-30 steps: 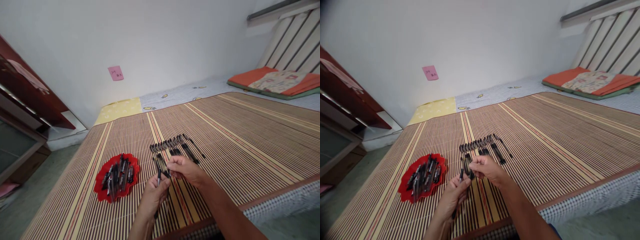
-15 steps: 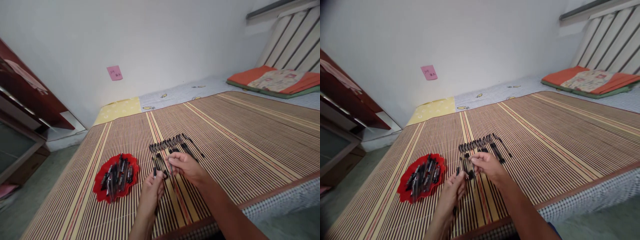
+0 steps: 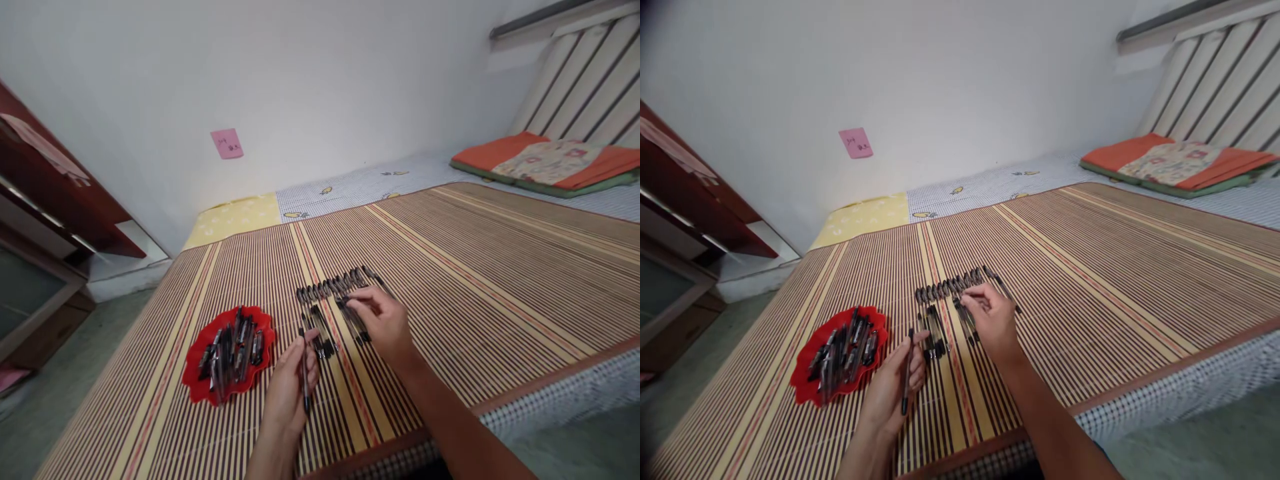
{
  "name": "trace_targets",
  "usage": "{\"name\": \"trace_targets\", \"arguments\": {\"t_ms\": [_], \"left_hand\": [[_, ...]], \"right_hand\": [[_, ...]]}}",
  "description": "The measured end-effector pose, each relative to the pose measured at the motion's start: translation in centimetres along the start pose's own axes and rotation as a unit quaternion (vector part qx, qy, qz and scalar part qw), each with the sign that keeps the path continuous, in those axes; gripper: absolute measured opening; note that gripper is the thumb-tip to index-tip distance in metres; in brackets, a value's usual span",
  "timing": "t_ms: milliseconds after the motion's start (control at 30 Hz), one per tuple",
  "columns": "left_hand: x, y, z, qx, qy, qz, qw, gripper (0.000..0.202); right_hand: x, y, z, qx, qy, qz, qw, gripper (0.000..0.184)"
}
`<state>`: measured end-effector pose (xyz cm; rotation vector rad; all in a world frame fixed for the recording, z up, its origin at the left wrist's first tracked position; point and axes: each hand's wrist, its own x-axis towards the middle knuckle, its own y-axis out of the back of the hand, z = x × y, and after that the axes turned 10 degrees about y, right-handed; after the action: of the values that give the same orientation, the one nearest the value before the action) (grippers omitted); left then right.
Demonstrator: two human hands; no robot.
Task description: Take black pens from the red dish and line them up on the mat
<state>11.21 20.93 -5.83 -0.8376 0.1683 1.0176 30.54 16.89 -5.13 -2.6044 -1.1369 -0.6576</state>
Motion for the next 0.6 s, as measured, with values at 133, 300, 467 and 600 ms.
{"name": "trace_targets", "arguments": {"t_ms": [133, 300, 467, 600], "left_hand": [[-0.2, -0.1, 0.4, -0.027, -0.008, 0.009, 1.0, 0.039], [-0.1, 0.1, 0.6, -0.045, -0.025, 0.021, 0.998, 0.036], [-0.1, 0.2, 0.7, -0.05, -0.019, 0.028, 0.998, 0.036], [-0.1, 0.1, 0.8, -0.048, -0.022, 0.034, 0.998, 0.035]], "right_hand": [[-1.6, -0.7, 0.3, -0.119, 0.176, -0.22, 0.952, 0.012], [-3.1, -0.9, 1.6, -0.265, 0.177, -0.405, 0.857, 0.022], [-3.3, -0.8, 1.7, -0.297, 0.17, -0.442, 0.829, 0.025], [-3.0, -0.6, 1.6, -0.295, 0.168, -0.44, 0.831, 0.024]]}}
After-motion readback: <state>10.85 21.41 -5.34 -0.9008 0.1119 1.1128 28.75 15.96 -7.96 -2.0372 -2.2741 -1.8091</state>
